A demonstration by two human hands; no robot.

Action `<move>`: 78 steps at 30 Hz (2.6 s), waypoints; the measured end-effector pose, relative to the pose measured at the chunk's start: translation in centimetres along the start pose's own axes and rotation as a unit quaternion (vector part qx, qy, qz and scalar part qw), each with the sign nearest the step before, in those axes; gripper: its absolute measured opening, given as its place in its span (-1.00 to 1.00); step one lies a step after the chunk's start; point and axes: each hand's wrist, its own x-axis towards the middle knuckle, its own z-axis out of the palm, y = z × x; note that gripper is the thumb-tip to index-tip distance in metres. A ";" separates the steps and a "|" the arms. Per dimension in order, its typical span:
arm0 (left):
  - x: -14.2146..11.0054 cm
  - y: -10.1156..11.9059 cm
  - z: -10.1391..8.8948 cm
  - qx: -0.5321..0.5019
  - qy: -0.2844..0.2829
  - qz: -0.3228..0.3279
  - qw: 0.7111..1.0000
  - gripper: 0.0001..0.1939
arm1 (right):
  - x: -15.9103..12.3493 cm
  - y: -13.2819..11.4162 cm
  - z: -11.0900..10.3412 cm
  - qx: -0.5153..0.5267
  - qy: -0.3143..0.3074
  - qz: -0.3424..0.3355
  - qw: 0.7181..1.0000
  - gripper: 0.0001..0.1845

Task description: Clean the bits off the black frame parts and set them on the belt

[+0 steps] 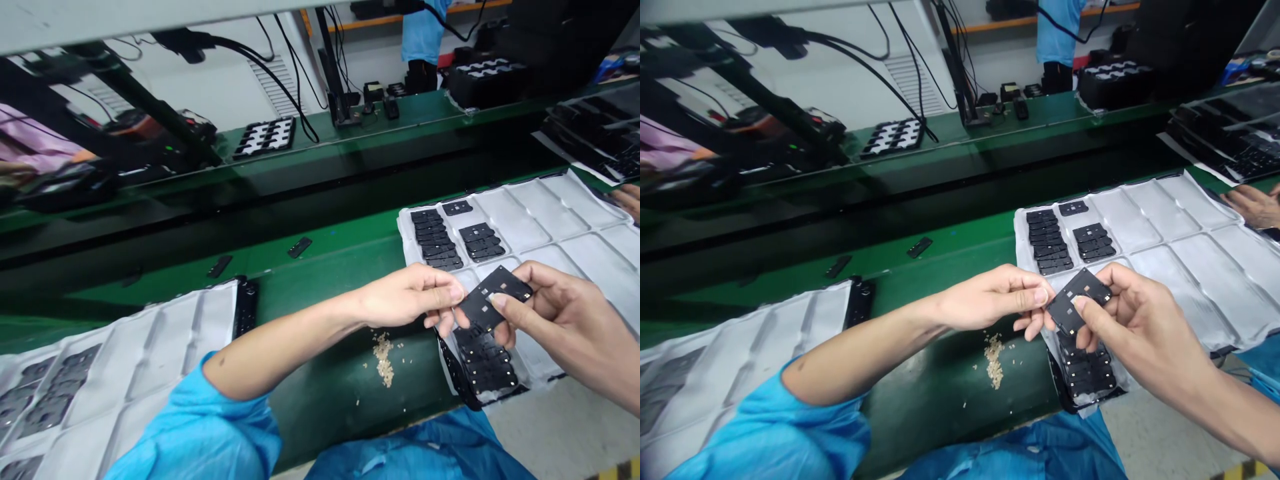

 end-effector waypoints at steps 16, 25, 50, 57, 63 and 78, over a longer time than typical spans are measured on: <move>-0.2 1.0 1.0 -0.004 0.095 -0.024 0.995 -0.87 | -0.2 -0.2 0.5 -0.042 0.013 0.011 0.999 -0.65; 0.1 0.4 0.9 -0.008 0.113 -0.021 0.993 -0.97 | -0.4 -0.6 0.7 -0.057 0.010 0.009 0.998 -0.65; 1.0 0.2 0.3 0.015 0.093 -0.056 0.994 -0.91 | 0.0 0.5 0.7 0.002 -0.025 0.011 1.000 -0.73; 0.9 0.4 -0.8 0.000 0.067 -0.081 0.994 -0.70 | 0.7 1.2 0.3 0.028 -0.003 0.019 0.999 -0.60; 1.2 0.2 -0.8 0.014 0.085 -0.072 0.994 -0.63 | 0.9 2.1 -0.1 0.003 -0.008 0.008 1.000 -0.58; 16.1 4.4 -9.0 0.361 0.228 -0.100 0.899 -0.68 | 15.3 5.6 -7.1 -0.187 0.167 0.072 0.965 -0.74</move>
